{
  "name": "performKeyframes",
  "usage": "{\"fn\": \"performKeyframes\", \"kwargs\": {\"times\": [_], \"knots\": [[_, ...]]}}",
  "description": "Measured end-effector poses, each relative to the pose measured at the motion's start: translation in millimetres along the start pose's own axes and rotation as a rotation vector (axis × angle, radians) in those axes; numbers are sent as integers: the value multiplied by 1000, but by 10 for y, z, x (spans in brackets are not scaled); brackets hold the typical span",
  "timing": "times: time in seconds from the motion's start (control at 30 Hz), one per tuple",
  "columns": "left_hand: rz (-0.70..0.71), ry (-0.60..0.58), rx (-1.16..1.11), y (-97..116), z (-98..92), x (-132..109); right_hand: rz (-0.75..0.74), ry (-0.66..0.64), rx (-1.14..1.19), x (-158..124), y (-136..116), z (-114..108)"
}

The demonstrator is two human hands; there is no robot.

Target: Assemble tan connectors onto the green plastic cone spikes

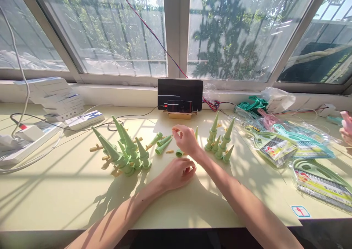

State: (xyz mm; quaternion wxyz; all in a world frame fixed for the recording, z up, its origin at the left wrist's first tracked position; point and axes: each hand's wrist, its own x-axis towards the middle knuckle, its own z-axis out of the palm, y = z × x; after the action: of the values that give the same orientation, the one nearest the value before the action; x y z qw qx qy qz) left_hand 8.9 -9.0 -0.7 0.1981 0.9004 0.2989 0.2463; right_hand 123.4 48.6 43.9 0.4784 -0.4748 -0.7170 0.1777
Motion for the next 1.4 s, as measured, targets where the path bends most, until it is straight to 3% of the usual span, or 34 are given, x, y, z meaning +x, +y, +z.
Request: {"fn": "performKeyframes", "kwargs": {"times": [0.3, 0.47, 0.6, 0.87, 1.4], "knots": [[-74, 190, -154, -44, 18, 19, 326, 194, 398, -431, 168, -129], [-122, 432, -213, -5, -103, 63, 453, 206, 568, -417, 185, -162], [-207, 548, -297, -23, -153, 83, 491, 136, 683, -381, 169, -228], [-259, 547, -350, -44, -136, 81, 502, -31, 889, -385, 187, -280], [-280, 566, -334, -35, -161, 83, 462, -50, 822, -391, 155, -266]]}}
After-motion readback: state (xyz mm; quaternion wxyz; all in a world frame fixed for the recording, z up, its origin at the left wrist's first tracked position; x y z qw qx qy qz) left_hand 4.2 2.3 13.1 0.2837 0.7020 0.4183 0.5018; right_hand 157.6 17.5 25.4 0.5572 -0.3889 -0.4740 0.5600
